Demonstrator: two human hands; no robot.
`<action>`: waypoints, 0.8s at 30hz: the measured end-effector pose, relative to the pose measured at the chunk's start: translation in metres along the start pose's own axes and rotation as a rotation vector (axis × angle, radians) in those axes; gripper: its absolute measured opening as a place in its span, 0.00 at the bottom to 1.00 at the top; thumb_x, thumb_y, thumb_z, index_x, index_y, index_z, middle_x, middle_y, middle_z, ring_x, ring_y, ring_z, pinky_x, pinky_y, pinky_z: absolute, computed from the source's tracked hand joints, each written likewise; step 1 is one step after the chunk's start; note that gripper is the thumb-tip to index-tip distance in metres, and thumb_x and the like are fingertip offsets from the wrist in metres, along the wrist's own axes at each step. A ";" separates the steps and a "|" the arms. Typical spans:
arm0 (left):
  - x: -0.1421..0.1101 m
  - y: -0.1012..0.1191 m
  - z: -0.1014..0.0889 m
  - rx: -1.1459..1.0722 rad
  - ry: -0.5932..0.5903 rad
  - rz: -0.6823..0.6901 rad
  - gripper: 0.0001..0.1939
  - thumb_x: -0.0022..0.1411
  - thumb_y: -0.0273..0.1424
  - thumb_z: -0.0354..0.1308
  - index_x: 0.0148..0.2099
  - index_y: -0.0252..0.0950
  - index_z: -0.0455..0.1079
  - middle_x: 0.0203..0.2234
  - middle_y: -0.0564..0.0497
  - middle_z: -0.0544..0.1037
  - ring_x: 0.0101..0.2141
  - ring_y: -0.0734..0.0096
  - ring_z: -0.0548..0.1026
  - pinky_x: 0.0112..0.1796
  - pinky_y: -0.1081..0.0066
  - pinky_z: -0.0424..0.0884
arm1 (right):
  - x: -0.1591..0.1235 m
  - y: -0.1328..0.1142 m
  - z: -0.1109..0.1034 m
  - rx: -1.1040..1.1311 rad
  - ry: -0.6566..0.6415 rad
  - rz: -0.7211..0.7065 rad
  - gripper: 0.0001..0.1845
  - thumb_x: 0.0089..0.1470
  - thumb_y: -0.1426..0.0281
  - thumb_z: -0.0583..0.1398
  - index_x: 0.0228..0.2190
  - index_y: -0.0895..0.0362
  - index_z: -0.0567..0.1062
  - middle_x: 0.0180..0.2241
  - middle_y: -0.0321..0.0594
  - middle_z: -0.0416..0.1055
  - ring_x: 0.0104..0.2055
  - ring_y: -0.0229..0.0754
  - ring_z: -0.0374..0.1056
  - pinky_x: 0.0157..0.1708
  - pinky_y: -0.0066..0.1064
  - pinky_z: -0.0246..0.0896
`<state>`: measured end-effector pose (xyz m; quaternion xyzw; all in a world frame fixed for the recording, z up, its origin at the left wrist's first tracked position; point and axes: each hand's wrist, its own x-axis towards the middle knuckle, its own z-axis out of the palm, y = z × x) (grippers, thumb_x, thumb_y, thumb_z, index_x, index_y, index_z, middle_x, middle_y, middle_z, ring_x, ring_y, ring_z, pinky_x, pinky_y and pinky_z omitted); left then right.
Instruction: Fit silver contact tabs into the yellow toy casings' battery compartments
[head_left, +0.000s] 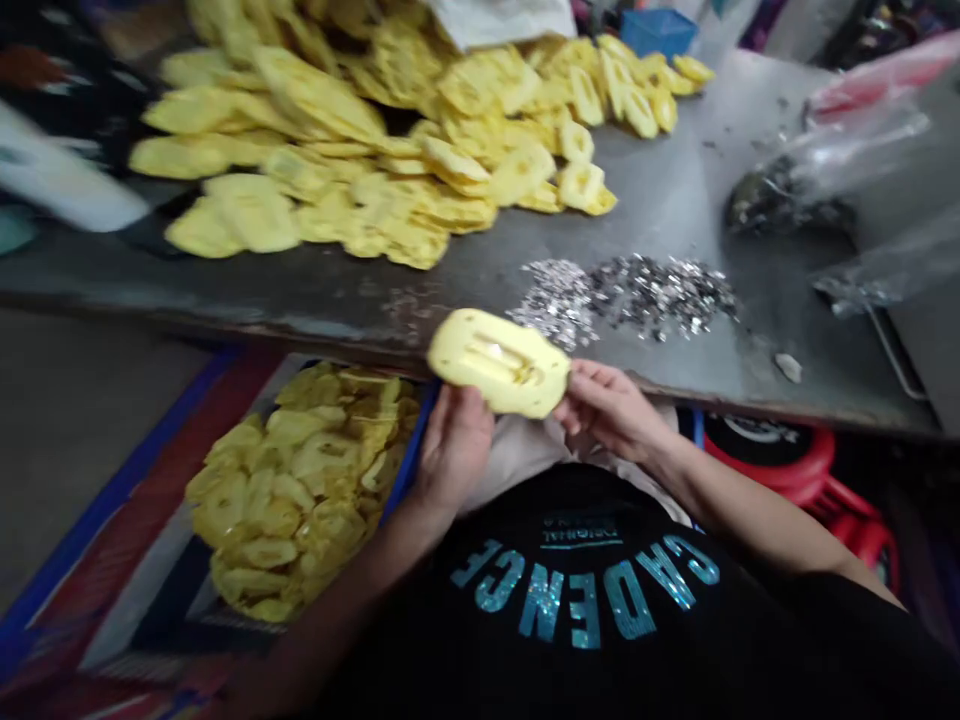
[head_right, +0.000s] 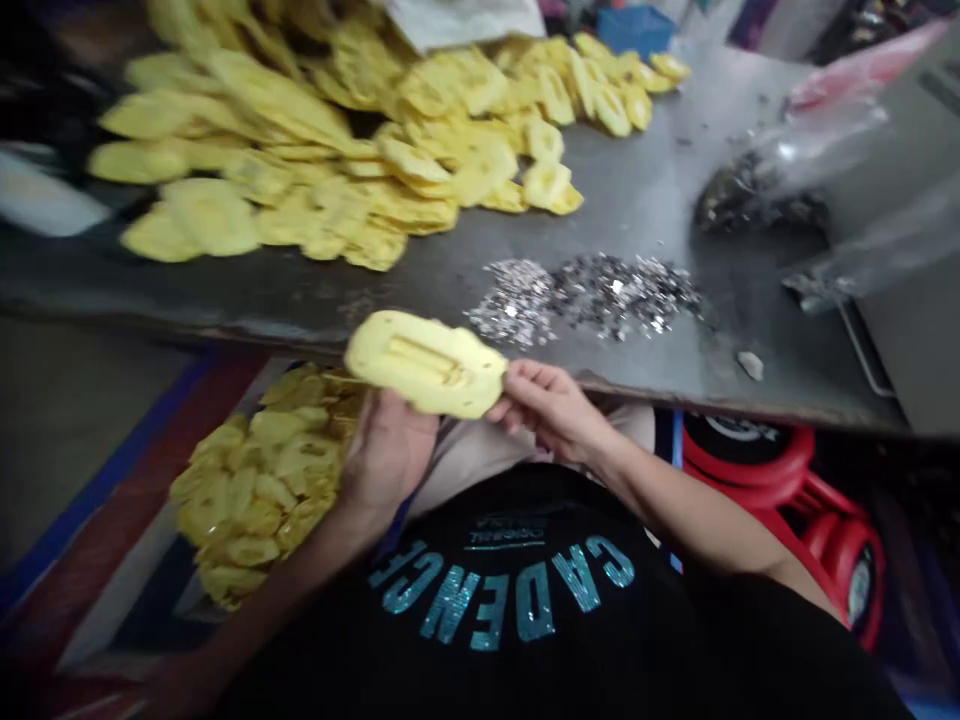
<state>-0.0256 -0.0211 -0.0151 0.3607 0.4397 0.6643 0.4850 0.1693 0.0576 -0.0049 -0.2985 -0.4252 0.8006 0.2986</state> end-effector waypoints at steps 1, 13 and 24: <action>0.000 0.001 0.009 -0.057 -0.030 -0.030 0.35 0.76 0.65 0.67 0.72 0.50 0.83 0.72 0.43 0.85 0.73 0.43 0.81 0.64 0.51 0.87 | -0.009 0.015 0.002 0.020 -0.016 0.029 0.36 0.55 0.34 0.80 0.37 0.51 0.78 0.25 0.33 0.81 0.23 0.34 0.70 0.24 0.24 0.67; 0.015 0.014 0.037 -0.256 -0.208 -0.674 0.31 0.79 0.56 0.61 0.57 0.35 0.91 0.49 0.36 0.94 0.40 0.49 0.94 0.37 0.59 0.92 | -0.054 -0.062 -0.142 -1.392 0.564 -0.470 0.11 0.75 0.70 0.63 0.48 0.50 0.87 0.47 0.46 0.85 0.52 0.55 0.78 0.56 0.49 0.72; 0.013 -0.003 0.019 -0.301 -0.303 -0.911 0.34 0.81 0.55 0.60 0.72 0.36 0.84 0.68 0.33 0.88 0.62 0.31 0.89 0.53 0.49 0.92 | -0.027 -0.068 -0.165 -1.801 0.467 -0.394 0.09 0.77 0.65 0.63 0.48 0.48 0.86 0.48 0.47 0.83 0.55 0.62 0.72 0.59 0.57 0.66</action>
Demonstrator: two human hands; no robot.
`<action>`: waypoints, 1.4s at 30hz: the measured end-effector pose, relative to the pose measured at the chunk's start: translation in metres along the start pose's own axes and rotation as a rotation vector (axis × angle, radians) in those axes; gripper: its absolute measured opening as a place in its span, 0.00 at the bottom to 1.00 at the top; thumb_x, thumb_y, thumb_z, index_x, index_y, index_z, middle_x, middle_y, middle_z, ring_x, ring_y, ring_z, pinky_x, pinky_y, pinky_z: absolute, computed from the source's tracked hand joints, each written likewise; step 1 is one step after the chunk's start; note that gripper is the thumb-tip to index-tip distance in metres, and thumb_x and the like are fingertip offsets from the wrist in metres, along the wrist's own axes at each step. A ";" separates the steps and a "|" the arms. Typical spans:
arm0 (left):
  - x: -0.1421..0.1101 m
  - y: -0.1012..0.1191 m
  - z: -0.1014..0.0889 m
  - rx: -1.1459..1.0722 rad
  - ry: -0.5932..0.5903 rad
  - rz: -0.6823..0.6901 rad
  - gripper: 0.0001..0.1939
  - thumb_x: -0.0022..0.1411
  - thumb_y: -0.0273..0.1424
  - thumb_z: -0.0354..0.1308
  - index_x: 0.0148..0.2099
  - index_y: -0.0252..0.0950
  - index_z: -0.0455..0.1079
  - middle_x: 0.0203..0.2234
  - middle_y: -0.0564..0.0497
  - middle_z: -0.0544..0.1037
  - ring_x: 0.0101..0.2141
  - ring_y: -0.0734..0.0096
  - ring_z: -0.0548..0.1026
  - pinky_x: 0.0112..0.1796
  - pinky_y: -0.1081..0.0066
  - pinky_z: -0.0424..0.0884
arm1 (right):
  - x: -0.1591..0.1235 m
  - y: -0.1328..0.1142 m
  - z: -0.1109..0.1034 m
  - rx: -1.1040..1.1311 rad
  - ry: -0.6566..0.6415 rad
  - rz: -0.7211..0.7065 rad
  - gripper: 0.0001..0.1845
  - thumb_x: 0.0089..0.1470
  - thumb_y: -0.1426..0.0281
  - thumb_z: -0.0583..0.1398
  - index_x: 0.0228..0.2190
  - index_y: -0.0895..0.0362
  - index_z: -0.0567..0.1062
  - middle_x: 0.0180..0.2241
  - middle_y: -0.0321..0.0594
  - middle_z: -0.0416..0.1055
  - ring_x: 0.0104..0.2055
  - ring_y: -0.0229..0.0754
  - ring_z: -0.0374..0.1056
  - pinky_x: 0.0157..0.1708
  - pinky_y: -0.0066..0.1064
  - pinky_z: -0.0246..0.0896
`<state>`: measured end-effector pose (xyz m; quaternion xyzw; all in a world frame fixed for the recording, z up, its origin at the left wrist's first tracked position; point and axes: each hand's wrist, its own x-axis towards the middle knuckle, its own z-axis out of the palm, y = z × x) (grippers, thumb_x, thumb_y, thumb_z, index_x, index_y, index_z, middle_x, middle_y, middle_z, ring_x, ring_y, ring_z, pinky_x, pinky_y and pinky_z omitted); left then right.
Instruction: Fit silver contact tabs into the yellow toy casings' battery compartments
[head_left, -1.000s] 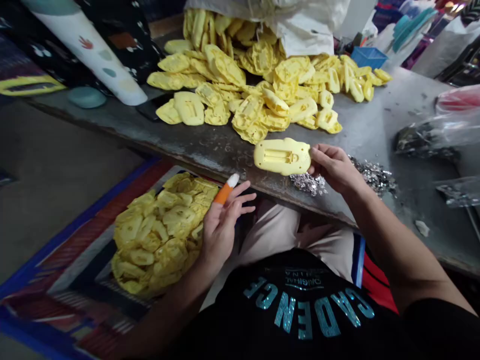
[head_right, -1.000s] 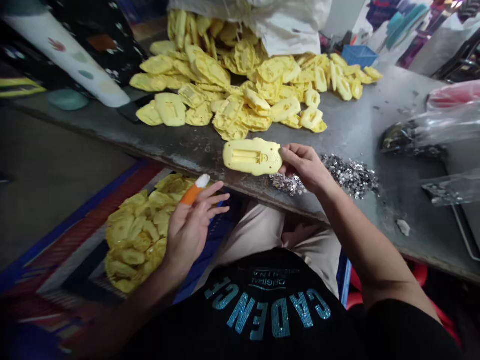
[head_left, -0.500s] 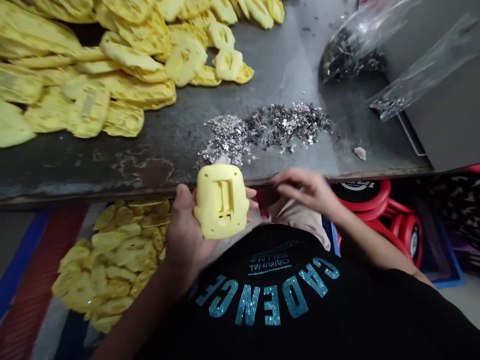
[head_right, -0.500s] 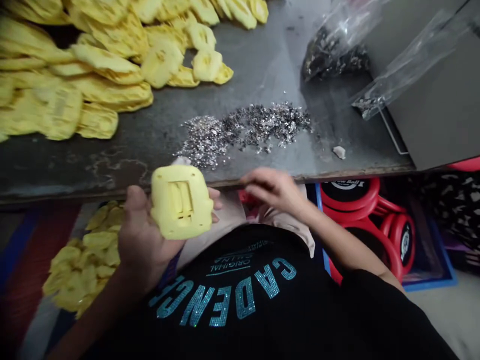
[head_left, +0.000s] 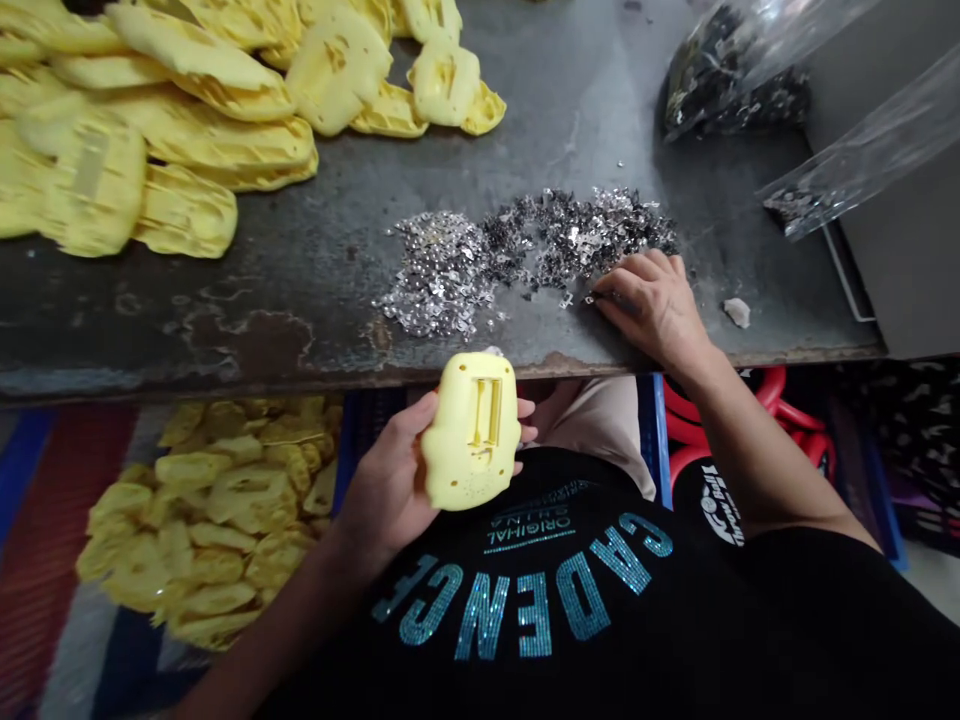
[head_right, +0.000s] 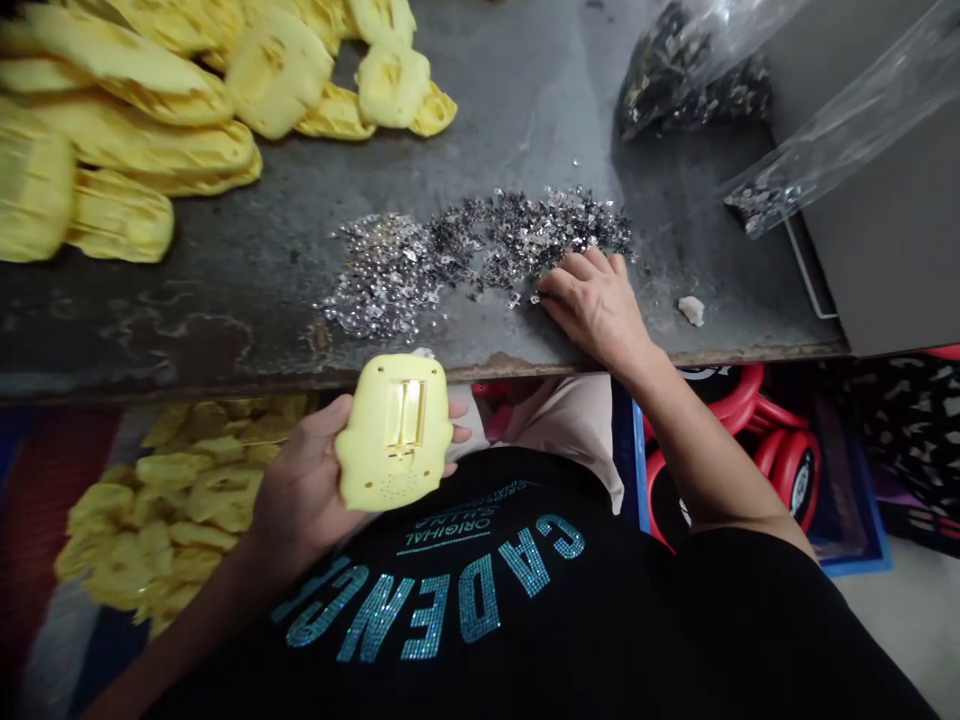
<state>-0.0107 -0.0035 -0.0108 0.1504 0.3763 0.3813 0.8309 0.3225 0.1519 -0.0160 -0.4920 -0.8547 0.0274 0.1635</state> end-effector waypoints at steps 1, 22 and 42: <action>0.001 -0.001 0.001 0.003 0.013 -0.011 0.34 0.80 0.55 0.62 0.72 0.37 0.84 0.68 0.33 0.88 0.62 0.30 0.89 0.53 0.49 0.92 | -0.002 0.002 -0.001 0.016 0.003 0.004 0.08 0.76 0.65 0.64 0.47 0.48 0.85 0.48 0.47 0.83 0.54 0.62 0.72 0.59 0.57 0.66; 0.004 -0.009 0.022 -0.003 -0.017 0.093 0.28 0.76 0.57 0.71 0.59 0.39 0.93 0.51 0.40 0.95 0.44 0.48 0.96 0.38 0.62 0.94 | -0.056 0.003 -0.013 0.274 0.132 0.067 0.10 0.74 0.67 0.65 0.49 0.49 0.88 0.46 0.44 0.86 0.51 0.56 0.81 0.54 0.50 0.72; 0.005 -0.011 0.018 0.074 -0.047 0.022 0.32 0.77 0.59 0.67 0.65 0.41 0.90 0.55 0.39 0.94 0.43 0.48 0.94 0.36 0.62 0.92 | -0.046 -0.004 -0.029 -0.099 0.048 -0.003 0.07 0.76 0.66 0.61 0.45 0.47 0.81 0.42 0.42 0.81 0.49 0.57 0.76 0.57 0.58 0.71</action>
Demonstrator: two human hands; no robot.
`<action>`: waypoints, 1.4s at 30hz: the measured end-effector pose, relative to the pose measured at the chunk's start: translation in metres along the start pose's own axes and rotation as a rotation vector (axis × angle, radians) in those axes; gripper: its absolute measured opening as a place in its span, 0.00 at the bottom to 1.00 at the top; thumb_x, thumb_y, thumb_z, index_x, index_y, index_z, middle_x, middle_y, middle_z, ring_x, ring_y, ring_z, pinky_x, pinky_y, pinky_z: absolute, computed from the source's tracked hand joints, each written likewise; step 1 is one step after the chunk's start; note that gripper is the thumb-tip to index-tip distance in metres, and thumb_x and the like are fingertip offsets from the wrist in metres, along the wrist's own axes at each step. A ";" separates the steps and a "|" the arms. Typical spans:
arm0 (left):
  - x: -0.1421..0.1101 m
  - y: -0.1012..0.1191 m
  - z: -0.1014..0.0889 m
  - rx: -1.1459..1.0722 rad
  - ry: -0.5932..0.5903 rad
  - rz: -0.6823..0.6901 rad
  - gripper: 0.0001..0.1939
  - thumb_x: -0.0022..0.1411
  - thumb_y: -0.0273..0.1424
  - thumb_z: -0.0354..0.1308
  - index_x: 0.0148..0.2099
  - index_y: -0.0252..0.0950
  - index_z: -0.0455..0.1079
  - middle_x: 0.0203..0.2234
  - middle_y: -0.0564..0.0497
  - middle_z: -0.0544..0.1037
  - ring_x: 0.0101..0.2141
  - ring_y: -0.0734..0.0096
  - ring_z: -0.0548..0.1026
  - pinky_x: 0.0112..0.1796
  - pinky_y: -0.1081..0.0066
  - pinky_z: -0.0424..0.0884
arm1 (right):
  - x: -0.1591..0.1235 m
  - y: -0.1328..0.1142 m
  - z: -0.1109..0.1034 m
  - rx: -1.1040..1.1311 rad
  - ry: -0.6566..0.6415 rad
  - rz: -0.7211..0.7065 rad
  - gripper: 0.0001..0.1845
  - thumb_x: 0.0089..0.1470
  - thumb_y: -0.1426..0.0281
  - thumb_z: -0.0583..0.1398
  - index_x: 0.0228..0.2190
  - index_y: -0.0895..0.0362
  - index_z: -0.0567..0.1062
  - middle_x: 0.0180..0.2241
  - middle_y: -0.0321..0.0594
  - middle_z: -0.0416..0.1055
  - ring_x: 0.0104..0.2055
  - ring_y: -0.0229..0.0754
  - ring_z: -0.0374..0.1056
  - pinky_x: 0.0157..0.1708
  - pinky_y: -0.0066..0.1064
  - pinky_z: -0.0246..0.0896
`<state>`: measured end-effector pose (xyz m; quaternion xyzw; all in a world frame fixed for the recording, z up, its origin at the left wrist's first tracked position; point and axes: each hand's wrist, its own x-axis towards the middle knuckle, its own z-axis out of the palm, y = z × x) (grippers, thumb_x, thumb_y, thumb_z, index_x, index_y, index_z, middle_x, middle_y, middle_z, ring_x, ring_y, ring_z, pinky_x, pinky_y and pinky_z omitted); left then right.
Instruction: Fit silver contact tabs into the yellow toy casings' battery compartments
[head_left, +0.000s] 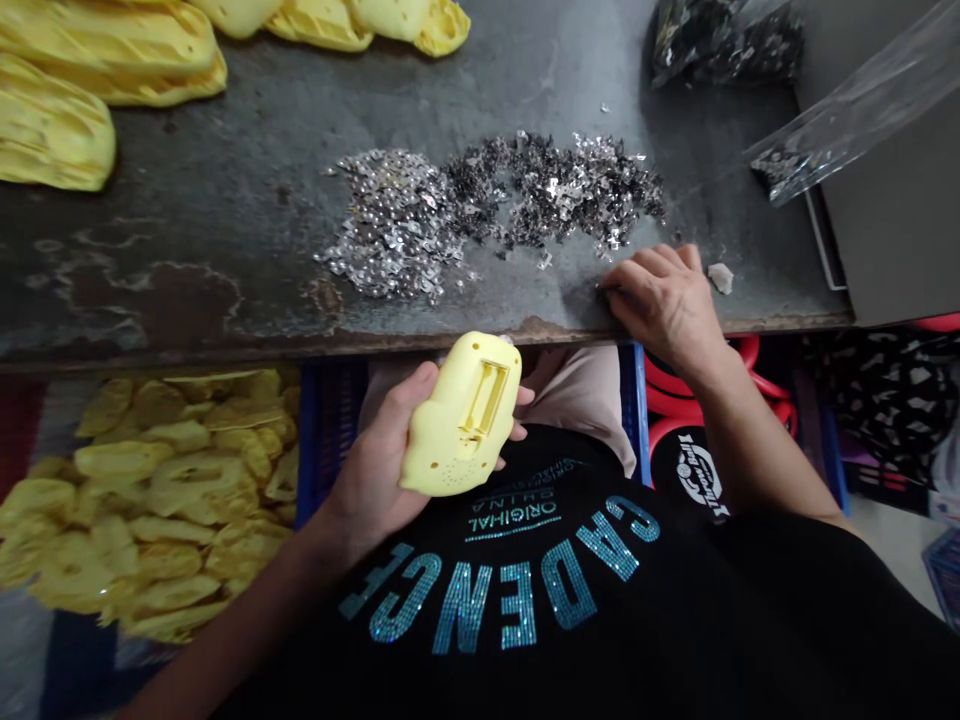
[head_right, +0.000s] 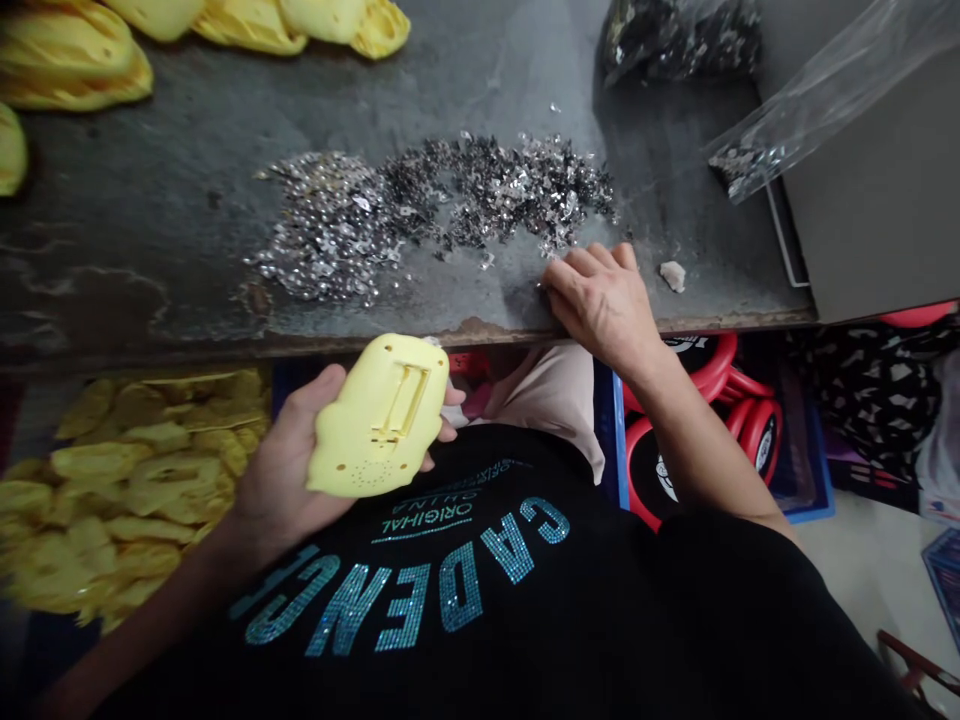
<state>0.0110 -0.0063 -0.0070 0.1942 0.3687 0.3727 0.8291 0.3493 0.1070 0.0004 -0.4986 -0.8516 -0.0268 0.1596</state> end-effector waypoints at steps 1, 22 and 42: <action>-0.001 0.000 0.001 0.007 0.011 -0.002 0.32 0.76 0.60 0.68 0.65 0.42 0.90 0.55 0.39 0.94 0.43 0.48 0.94 0.35 0.62 0.92 | 0.000 0.000 -0.002 0.031 0.008 0.009 0.06 0.74 0.67 0.62 0.44 0.47 0.81 0.41 0.42 0.81 0.48 0.57 0.76 0.56 0.57 0.71; -0.002 0.002 0.008 0.011 0.041 0.028 0.33 0.76 0.58 0.69 0.64 0.37 0.89 0.54 0.33 0.93 0.40 0.49 0.94 0.34 0.63 0.92 | 0.000 0.016 0.008 0.272 0.015 0.120 0.03 0.67 0.70 0.64 0.39 0.48 0.77 0.41 0.43 0.82 0.45 0.54 0.77 0.51 0.49 0.78; -0.003 0.002 0.007 0.039 0.150 -0.016 0.33 0.75 0.59 0.68 0.62 0.37 0.91 0.54 0.36 0.94 0.41 0.46 0.94 0.33 0.63 0.92 | -0.033 0.031 0.000 0.414 0.199 0.213 0.14 0.71 0.66 0.65 0.52 0.49 0.89 0.43 0.43 0.87 0.45 0.52 0.82 0.52 0.49 0.78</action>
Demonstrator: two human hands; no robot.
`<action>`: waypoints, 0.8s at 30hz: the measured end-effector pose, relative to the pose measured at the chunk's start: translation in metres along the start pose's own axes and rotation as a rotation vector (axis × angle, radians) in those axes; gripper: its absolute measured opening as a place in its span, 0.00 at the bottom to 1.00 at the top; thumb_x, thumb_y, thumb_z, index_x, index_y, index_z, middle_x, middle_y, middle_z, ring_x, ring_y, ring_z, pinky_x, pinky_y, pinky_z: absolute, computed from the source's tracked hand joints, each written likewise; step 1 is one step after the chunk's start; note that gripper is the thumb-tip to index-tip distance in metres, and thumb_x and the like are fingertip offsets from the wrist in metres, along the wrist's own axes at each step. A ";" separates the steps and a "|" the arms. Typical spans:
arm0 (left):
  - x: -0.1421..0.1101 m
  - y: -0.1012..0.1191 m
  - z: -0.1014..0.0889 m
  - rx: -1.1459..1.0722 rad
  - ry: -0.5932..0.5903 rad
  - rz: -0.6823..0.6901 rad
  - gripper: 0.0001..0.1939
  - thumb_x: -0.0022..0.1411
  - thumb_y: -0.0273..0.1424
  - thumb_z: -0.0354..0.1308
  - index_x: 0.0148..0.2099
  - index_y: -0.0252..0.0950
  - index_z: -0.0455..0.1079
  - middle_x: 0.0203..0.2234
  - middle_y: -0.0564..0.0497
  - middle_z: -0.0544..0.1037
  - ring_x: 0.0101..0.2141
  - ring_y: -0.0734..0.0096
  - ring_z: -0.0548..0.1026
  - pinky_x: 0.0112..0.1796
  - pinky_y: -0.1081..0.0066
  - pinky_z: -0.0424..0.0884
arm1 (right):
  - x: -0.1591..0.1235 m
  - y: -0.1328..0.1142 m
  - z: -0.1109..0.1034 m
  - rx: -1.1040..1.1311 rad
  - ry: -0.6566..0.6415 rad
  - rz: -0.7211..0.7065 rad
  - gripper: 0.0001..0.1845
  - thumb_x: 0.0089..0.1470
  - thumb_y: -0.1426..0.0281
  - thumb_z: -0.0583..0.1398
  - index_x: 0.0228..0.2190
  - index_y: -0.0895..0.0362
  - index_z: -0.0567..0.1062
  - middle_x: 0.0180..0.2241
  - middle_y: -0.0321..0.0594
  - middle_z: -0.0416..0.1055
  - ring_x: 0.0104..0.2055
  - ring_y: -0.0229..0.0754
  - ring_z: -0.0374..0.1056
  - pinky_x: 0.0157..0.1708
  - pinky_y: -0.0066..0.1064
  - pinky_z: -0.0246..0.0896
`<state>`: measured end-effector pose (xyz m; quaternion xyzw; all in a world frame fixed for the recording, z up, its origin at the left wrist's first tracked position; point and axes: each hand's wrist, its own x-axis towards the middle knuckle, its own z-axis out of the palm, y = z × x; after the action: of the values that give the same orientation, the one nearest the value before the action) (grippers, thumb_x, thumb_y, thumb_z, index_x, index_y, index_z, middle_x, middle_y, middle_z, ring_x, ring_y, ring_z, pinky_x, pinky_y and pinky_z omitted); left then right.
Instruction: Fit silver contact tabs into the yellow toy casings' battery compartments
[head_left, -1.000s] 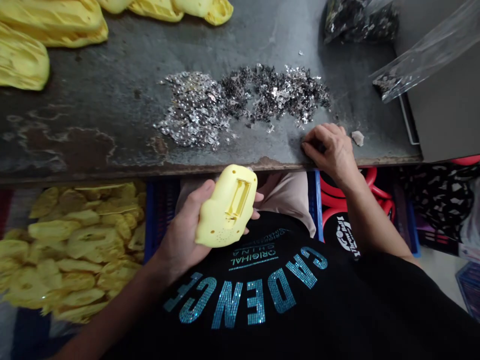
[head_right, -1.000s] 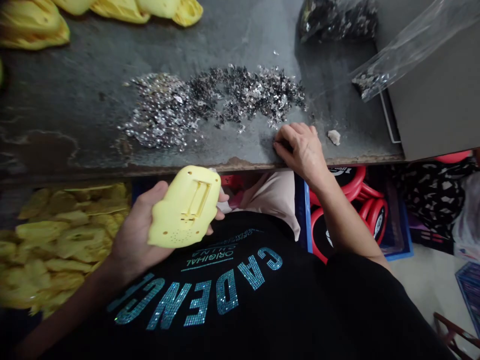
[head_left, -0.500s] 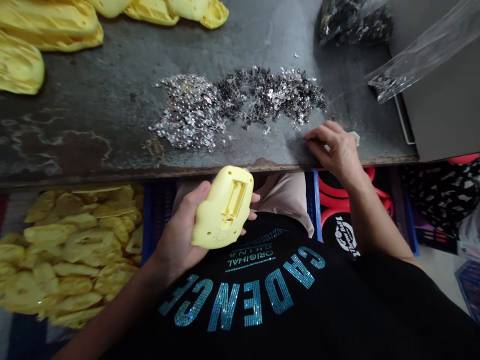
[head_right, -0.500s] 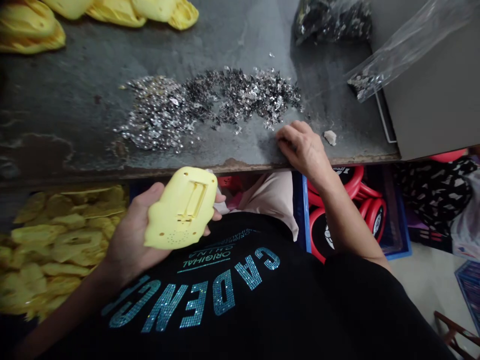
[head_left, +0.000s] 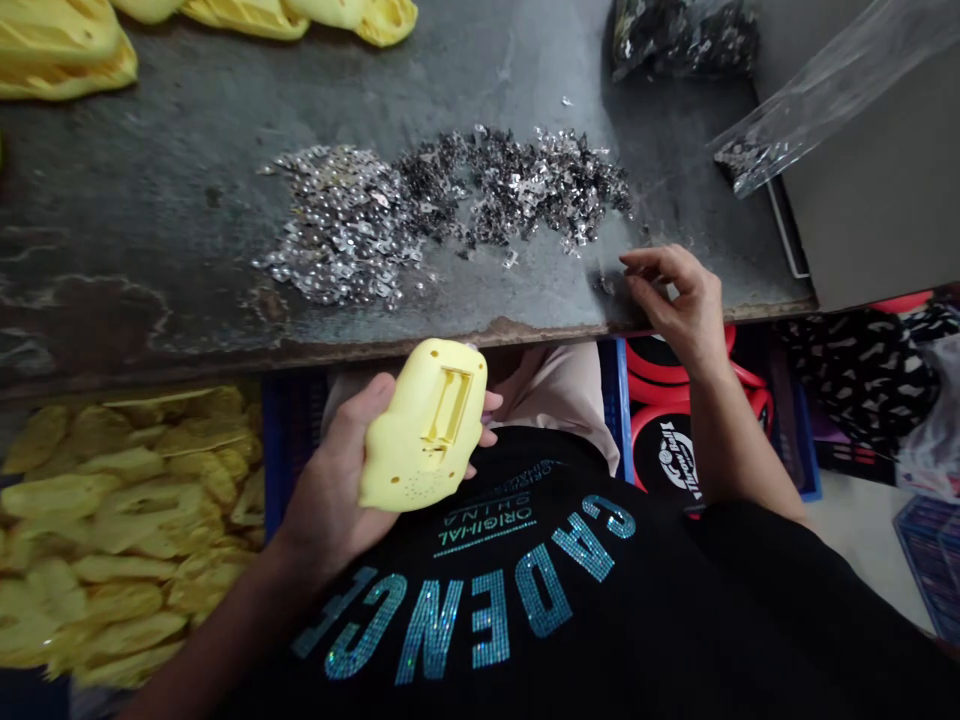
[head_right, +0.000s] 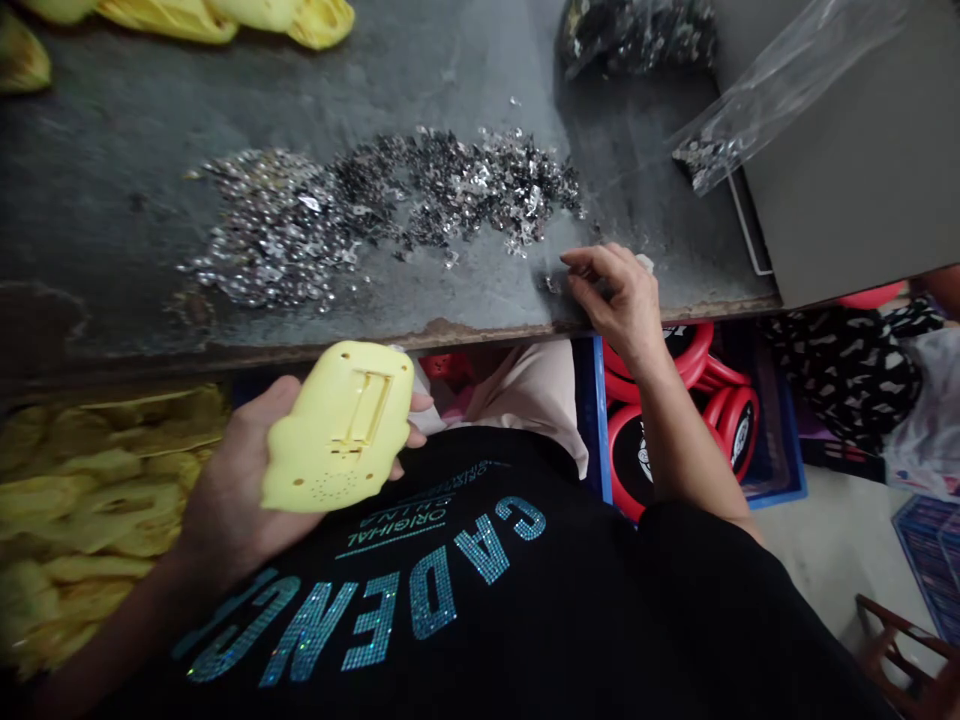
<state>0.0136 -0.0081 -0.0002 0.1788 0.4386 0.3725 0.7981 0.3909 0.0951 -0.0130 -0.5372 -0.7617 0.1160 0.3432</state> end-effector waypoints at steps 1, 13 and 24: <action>0.000 -0.001 -0.001 -0.006 -0.009 0.003 0.33 0.76 0.59 0.66 0.62 0.37 0.91 0.54 0.36 0.94 0.41 0.46 0.94 0.34 0.62 0.92 | -0.001 0.001 0.000 -0.036 -0.007 0.016 0.11 0.70 0.65 0.67 0.49 0.50 0.89 0.42 0.43 0.86 0.46 0.53 0.81 0.53 0.50 0.77; 0.000 -0.003 0.000 0.020 -0.019 0.009 0.33 0.77 0.60 0.65 0.63 0.38 0.91 0.54 0.35 0.94 0.41 0.45 0.94 0.33 0.62 0.92 | 0.010 -0.008 0.014 -0.137 -0.146 -0.030 0.04 0.67 0.68 0.65 0.38 0.48 0.81 0.39 0.43 0.82 0.44 0.55 0.79 0.50 0.49 0.76; 0.001 -0.009 -0.007 -0.018 -0.055 0.003 0.35 0.76 0.60 0.68 0.66 0.37 0.89 0.55 0.35 0.93 0.43 0.47 0.94 0.35 0.62 0.92 | 0.021 -0.032 0.008 -0.038 -0.078 -0.103 0.11 0.69 0.70 0.62 0.43 0.48 0.86 0.41 0.41 0.83 0.41 0.48 0.79 0.45 0.44 0.77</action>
<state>0.0119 -0.0133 -0.0098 0.1826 0.4129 0.3723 0.8109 0.3580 0.1026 0.0066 -0.4989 -0.8032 0.1046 0.3083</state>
